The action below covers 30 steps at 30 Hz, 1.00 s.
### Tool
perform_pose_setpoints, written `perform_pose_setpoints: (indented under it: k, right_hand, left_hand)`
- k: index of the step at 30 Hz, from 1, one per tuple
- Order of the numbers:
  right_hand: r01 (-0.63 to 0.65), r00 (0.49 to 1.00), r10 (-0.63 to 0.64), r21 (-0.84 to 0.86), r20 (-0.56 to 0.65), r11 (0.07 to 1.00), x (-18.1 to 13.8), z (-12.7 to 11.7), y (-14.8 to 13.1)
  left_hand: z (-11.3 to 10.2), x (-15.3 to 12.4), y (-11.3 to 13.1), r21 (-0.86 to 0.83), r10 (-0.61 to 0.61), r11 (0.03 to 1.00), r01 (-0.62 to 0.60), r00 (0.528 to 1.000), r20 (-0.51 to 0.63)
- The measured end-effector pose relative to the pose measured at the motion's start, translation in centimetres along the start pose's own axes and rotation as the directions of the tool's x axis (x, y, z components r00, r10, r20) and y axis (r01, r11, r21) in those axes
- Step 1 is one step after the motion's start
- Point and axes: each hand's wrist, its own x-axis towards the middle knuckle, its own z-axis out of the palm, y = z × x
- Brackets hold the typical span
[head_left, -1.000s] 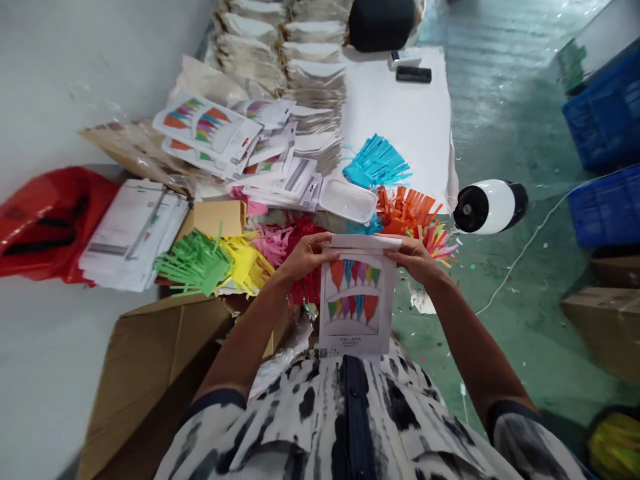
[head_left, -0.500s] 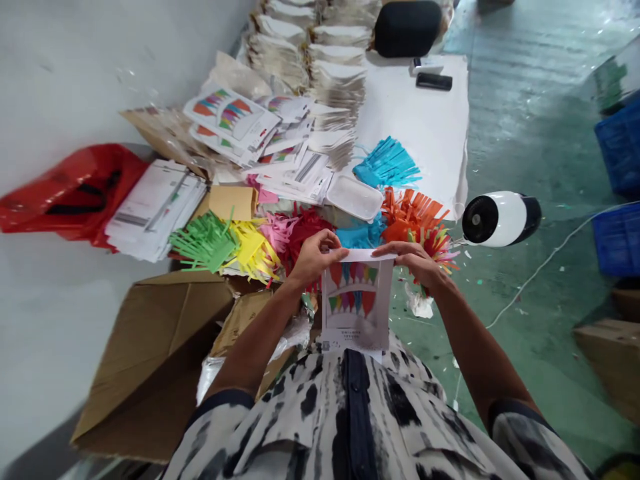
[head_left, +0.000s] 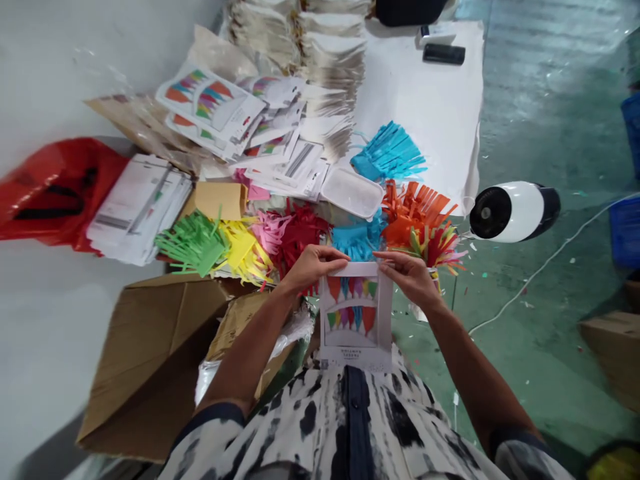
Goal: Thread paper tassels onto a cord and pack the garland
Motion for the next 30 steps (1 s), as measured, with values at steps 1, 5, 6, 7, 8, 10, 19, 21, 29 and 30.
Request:
perform_pose_setpoints:
  k: [1,5,6,7,8,10,19,21,29,30]
  right_hand:
    - [-0.008,1.000,0.007,-0.006,-0.021,1.000,-0.1,0.3,0.5]
    - [-0.079,0.993,0.081,0.025,-0.091,0.997,-1.0,1.0,4.0]
    - [-0.103,0.988,0.107,0.040,-0.112,0.994,-1.3,1.0,5.2]
    - [-0.127,0.982,0.133,0.053,-0.136,0.990,-1.6,1.0,6.5]
    - [-0.148,0.973,0.157,0.063,-0.169,0.987,-1.8,0.9,7.7]
    - [-0.179,0.950,0.191,0.071,-0.245,0.981,-1.8,0.6,10.0]
    - [-0.094,0.897,-0.125,-0.458,-0.425,0.884,-1.3,0.6,13.2]
    - [-0.054,0.887,-0.279,-0.683,-0.368,0.728,-1.9,0.9,13.0]
    - [0.078,0.885,-0.447,-0.902,-0.133,0.424,-3.2,1.7,14.7]
    - [0.087,0.883,-0.451,-0.900,-0.129,0.427,-3.1,1.7,14.9]
  left_hand:
    - [0.0,0.7,-0.3,0.028,-0.008,1.000,0.007,0.999,0.042]
    - [-0.3,3.5,-2.8,0.090,-0.040,0.996,0.017,0.965,0.258]
    - [-0.6,4.0,-3.6,0.088,-0.053,0.996,0.026,0.948,0.313]
    - [-0.9,4.3,-4.5,0.090,-0.062,0.995,0.032,0.932,0.357]
    - [-1.1,4.6,-5.3,0.100,-0.059,0.995,0.023,0.924,0.377]
    - [-1.4,4.7,-6.7,0.182,0.011,0.980,-0.078,0.939,0.343]
    - [2.8,5.2,-11.6,0.697,0.491,0.370,-0.614,0.766,0.415]
    - [3.3,5.7,-12.8,0.715,0.488,0.343,-0.610,0.766,0.419]
    - [3.7,6.2,-13.4,0.736,0.441,0.193,-0.649,0.728,0.526]
    - [3.9,6.2,-13.3,0.743,0.437,0.177,-0.646,0.728,0.529]
